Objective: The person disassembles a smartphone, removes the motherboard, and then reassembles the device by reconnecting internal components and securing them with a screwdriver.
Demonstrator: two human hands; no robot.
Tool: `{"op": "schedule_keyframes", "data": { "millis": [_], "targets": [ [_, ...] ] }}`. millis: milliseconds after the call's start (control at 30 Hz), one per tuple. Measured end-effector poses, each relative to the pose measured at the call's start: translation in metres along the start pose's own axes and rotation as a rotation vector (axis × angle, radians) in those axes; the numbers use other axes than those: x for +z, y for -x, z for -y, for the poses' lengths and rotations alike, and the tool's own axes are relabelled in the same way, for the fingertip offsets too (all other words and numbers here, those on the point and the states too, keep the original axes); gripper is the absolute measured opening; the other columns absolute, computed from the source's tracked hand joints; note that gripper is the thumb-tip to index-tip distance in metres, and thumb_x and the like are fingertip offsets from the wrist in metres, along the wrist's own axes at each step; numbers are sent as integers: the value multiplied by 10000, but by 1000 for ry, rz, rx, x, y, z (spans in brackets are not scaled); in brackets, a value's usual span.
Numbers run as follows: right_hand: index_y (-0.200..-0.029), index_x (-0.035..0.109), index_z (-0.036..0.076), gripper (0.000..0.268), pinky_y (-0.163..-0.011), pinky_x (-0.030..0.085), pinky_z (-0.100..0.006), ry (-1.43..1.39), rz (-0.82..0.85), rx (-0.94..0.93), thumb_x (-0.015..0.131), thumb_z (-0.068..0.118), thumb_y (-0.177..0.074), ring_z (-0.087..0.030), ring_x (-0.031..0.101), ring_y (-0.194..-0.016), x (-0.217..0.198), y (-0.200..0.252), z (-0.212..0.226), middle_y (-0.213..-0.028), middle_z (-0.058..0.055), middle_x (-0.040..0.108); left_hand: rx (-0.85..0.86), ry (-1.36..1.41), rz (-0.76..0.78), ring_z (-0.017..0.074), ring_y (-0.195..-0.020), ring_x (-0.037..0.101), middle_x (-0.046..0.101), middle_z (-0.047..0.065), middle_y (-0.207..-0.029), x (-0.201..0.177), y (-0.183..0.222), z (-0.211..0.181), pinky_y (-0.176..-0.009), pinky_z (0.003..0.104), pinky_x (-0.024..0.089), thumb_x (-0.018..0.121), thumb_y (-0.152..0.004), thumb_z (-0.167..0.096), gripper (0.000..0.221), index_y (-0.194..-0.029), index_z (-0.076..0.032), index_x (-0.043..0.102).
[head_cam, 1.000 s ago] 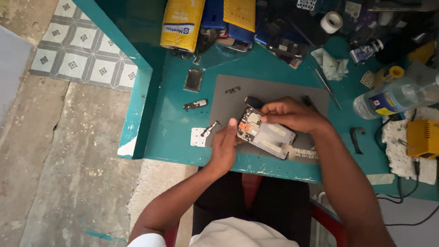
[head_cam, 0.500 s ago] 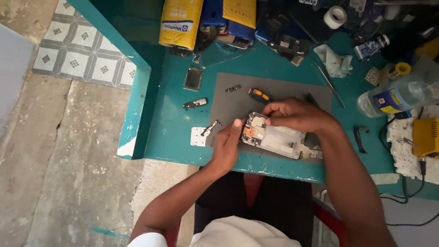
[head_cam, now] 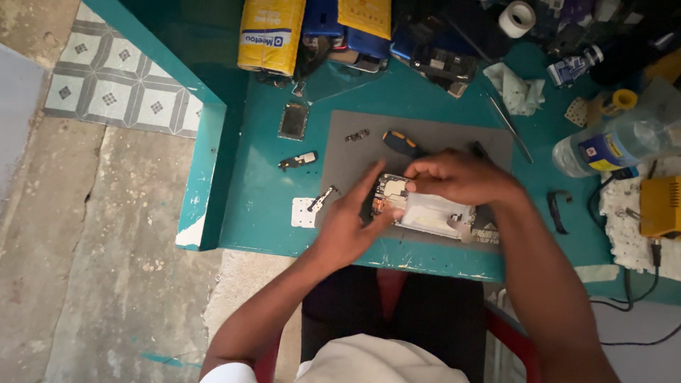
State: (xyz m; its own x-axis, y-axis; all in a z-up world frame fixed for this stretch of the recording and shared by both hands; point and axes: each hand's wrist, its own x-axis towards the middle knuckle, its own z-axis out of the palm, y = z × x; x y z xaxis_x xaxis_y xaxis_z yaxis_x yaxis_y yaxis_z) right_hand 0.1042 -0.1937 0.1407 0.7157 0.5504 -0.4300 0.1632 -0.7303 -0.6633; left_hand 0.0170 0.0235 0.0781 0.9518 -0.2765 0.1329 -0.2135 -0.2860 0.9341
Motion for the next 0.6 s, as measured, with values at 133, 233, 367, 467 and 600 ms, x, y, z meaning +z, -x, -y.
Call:
{"op": "schedule_keyframes", "data": {
  "millis": [133, 233, 367, 467, 600],
  "targets": [
    [-1127, 765, 152, 366, -711, 542, -361, 60, -25, 35, 623, 428, -931, -161, 730, -743, 3, -1, 2, -869, -44, 812, 315, -349, 42, 386, -1501, 369, 424, 260, -1570, -11, -7, -2, -1247, 490, 288, 900, -717, -460, 1121, -1541, 39, 326],
    [-1147, 756, 140, 381, -715, 549, -372, 92, -39, -1, 627, 430, -935, -176, 740, -747, 4, -2, 3, -884, -56, 814, 344, -382, 65, 385, -1510, 344, 397, 245, -1587, -12, -9, 2, -1259, 508, 244, 926, -642, -462, 1201, -1540, 35, 301],
    [-1186, 741, 146, 398, -735, 558, -384, 134, -64, 2, 637, 430, -927, -186, 756, -784, 5, -3, 3, -917, -71, 808, 372, -394, 95, 377, -1502, 372, 404, 249, -1585, -15, -10, 10, -1274, 503, 252, 933, -644, -410, 1182, -1554, 15, 309],
    [-1201, 736, 162, 392, -743, 564, -396, 158, -47, -5, 618, 422, -933, -198, 766, -796, 5, -4, 3, -930, -78, 809, 346, -417, 109, 369, -1499, 389, 421, 246, -1579, -14, -13, 16, -1283, 497, 254, 934, -683, -370, 1122, -1562, -14, 335],
    [-1184, 743, 169, 375, -748, 573, -400, 142, 2, -10, 588, 414, -947, -207, 772, -779, 7, -6, 2, -906, -78, 820, 342, -401, 114, 380, -1491, 410, 450, 251, -1567, -16, -13, 20, -1280, 495, 269, 934, -707, -326, 1056, -1558, -48, 373]
  ]
}}
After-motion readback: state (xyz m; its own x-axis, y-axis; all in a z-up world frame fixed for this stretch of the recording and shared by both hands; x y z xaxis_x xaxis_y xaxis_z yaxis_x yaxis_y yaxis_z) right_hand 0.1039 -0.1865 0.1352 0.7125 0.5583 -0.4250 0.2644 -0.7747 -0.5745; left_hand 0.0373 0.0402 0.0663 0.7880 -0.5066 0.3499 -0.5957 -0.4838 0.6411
